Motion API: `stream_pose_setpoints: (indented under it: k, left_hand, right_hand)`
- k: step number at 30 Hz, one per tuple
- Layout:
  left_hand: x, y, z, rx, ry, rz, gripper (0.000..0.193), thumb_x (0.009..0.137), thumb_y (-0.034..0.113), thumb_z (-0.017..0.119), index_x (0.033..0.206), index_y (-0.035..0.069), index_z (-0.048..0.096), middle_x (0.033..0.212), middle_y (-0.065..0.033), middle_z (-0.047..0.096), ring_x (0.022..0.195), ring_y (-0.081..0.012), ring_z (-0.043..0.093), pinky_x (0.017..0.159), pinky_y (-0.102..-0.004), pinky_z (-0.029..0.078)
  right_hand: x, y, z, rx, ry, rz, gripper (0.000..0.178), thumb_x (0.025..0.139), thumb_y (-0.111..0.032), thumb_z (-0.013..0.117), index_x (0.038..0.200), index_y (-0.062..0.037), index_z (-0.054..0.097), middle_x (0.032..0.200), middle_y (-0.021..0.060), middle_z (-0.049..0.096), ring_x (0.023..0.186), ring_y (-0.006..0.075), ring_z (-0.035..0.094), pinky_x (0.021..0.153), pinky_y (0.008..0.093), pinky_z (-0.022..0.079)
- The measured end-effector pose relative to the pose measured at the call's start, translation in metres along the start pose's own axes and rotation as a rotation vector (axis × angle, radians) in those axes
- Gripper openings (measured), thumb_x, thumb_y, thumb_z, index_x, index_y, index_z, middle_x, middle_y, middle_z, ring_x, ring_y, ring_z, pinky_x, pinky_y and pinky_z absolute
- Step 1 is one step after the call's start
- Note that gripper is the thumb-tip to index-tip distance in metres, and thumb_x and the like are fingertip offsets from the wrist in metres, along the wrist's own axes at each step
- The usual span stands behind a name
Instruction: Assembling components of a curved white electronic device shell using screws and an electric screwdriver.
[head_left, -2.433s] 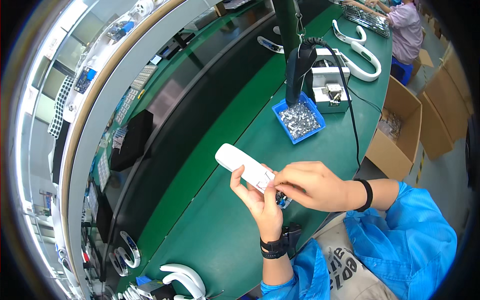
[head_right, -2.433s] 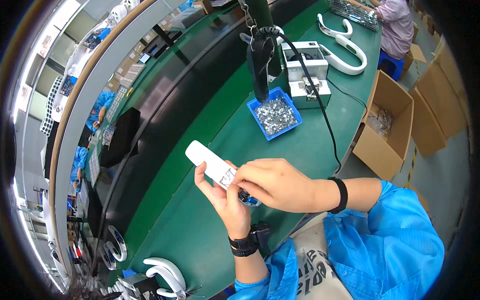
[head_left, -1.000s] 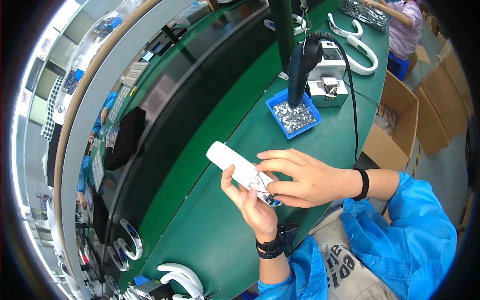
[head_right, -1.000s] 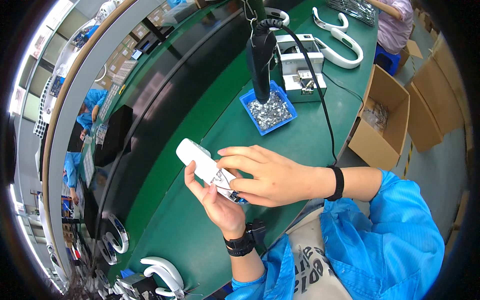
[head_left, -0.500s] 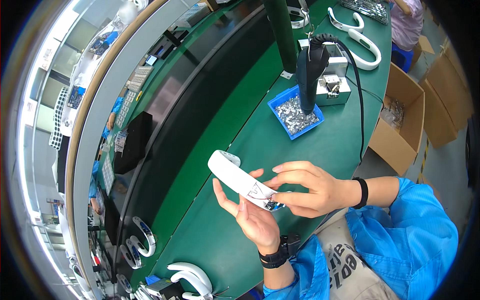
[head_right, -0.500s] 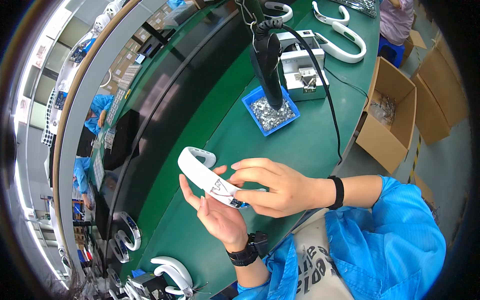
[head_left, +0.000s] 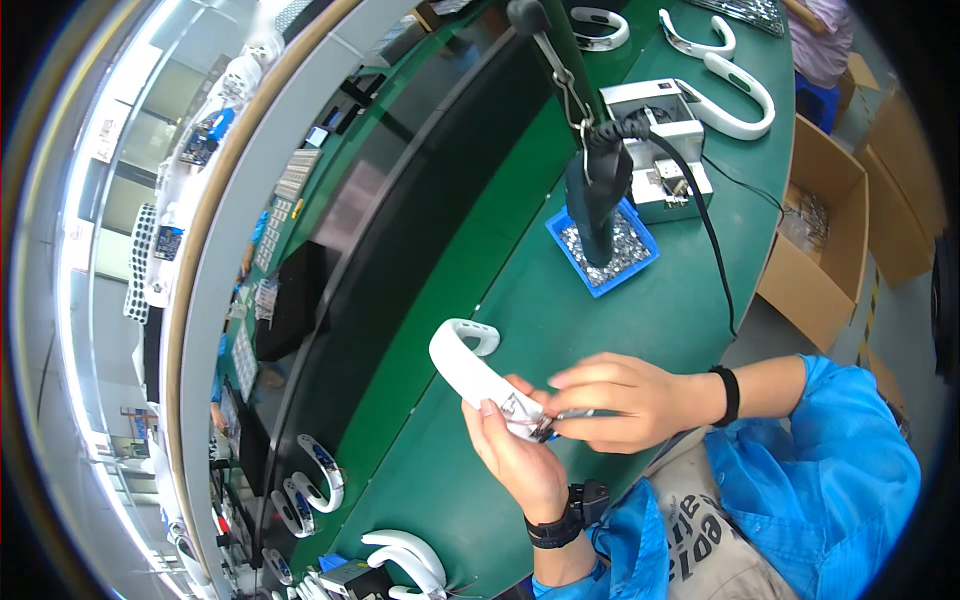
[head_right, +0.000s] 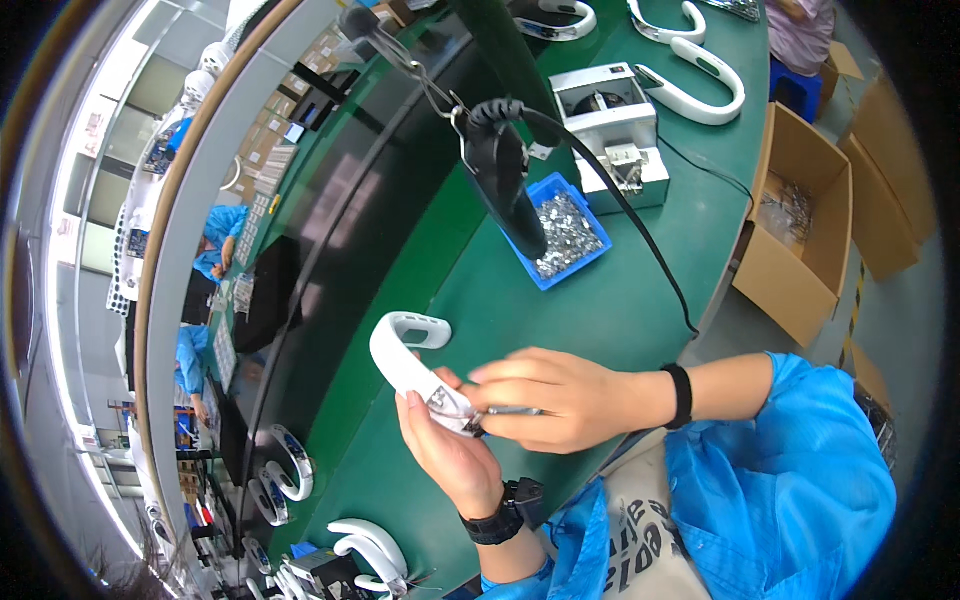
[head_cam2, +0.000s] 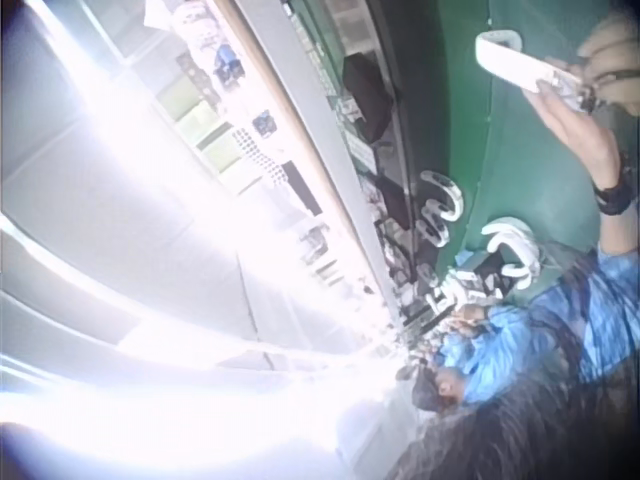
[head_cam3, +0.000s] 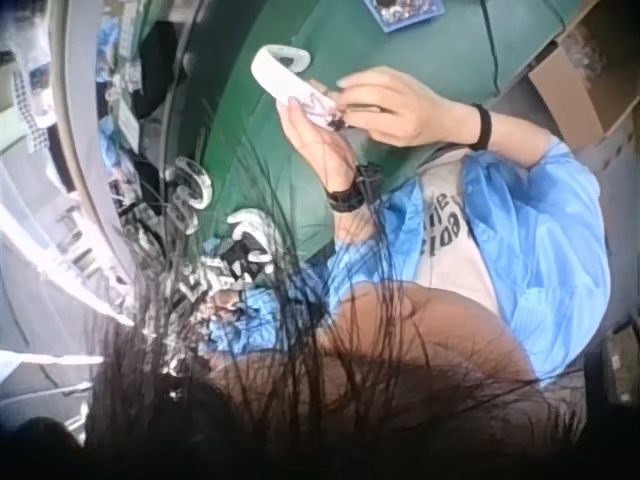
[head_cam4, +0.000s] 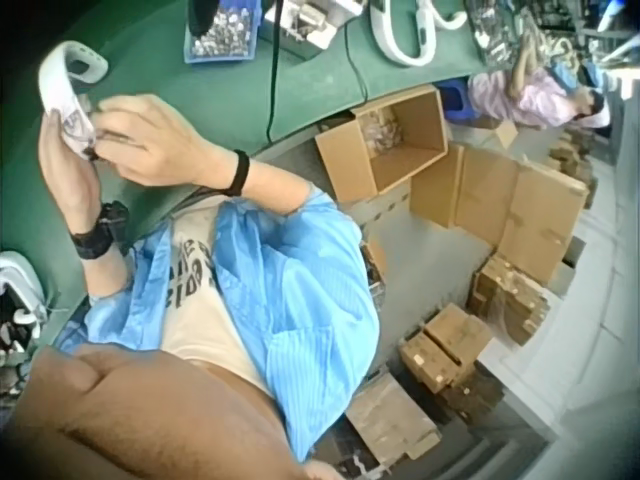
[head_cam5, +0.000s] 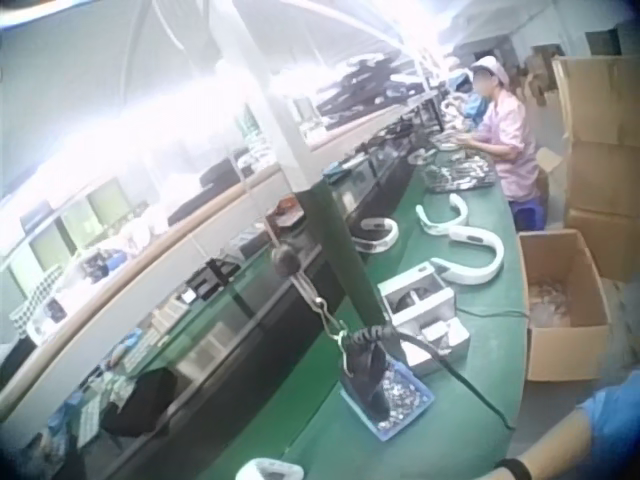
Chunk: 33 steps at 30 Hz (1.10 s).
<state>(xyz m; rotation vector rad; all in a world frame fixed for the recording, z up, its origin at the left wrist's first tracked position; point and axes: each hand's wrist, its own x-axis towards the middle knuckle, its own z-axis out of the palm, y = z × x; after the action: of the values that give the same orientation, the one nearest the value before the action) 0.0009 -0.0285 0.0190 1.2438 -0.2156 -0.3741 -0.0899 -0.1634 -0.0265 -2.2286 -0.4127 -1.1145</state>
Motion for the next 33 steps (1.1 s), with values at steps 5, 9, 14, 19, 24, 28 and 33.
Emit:
stream_pose_setpoints:
  k: [5,9,14,19,24,28,33]
  left_hand:
    - [0.055,0.008,-0.039,0.356,-0.049,0.129,0.023,0.117,0.023,0.046,0.121,0.002,0.054,0.089,-0.0072,0.064,0.059,-0.0130,0.061,0.052,-0.0261,0.048]
    - [0.136,-0.003,-0.075,0.940,-0.271,0.377,0.026,0.111,0.020,0.058,0.127,-0.001,0.062,0.090,-0.0100,0.072,0.068,-0.0172,0.067,0.060,-0.0335,0.050]
    - [0.226,-0.046,-0.133,1.536,-0.230,0.785,0.028,0.099,0.011,0.070,0.125,0.005,0.070,0.103,-0.0138,0.074,0.101,-0.0363,0.067,0.100,-0.0497,0.047]
    - [0.239,-0.083,-0.155,1.439,-0.371,0.631,0.031,0.097,0.008,0.072,0.127,0.005,0.070,0.113,-0.0153,0.072,0.108,-0.0370,0.063,0.108,-0.0503,0.043]
    - [0.234,-0.072,-0.135,1.330,-0.283,0.600,0.039,0.099,0.016,0.074,0.135,0.002,0.068,0.111,-0.0165,0.072,0.106,-0.0360,0.064,0.105,-0.0484,0.044]
    - [0.242,-0.083,-0.152,1.575,-0.253,0.527,0.034,0.096,0.028,0.080,0.117,0.002,0.074,0.106,-0.0160,0.069,0.109,-0.0365,0.061,0.104,-0.0492,0.044]
    - [0.237,-0.079,-0.146,1.603,-0.221,0.578,0.033,0.093,0.030,0.083,0.109,0.003,0.074,0.106,-0.0144,0.068,0.112,-0.0351,0.061,0.109,-0.0524,0.041]
  right_hand:
    - [-0.028,0.014,-0.004,0.104,0.021,0.298,0.019,0.090,-0.004,0.073,0.109,-0.0042,0.073,0.118,0.0123,0.068,0.112,0.0343,0.068,0.091,0.0431,0.057]
    - [-0.069,0.029,0.000,0.588,-0.140,0.753,0.012,0.101,-0.007,0.065,0.109,-0.0022,0.073,0.104,0.0103,0.072,0.093,0.0244,0.069,0.080,0.0366,0.055]
    - [-0.074,0.030,-0.011,0.560,-0.177,0.797,0.013,0.103,-0.008,0.064,0.110,-0.0015,0.073,0.104,0.0108,0.073,0.089,0.0218,0.070,0.077,0.0354,0.055]
    - [-0.066,0.042,-0.038,0.438,-0.081,0.812,0.012,0.102,-0.006,0.065,0.108,-0.0006,0.074,0.103,0.0109,0.073,0.088,0.0216,0.070,0.077,0.0343,0.055]
    - [-0.065,0.049,-0.049,0.362,-0.015,0.889,0.011,0.101,-0.004,0.065,0.106,0.0002,0.073,0.101,0.0105,0.073,0.088,0.0196,0.070,0.077,0.0335,0.055]
    - [-0.069,0.047,-0.047,0.359,-0.012,0.921,0.010,0.101,-0.004,0.065,0.105,0.0006,0.073,0.101,0.0103,0.073,0.089,0.0198,0.070,0.079,0.0332,0.055]
    - [-0.082,0.043,-0.044,0.371,0.011,0.976,0.010,0.101,-0.006,0.067,0.105,0.0007,0.073,0.100,0.0103,0.073,0.090,0.0194,0.069,0.080,0.0334,0.055]
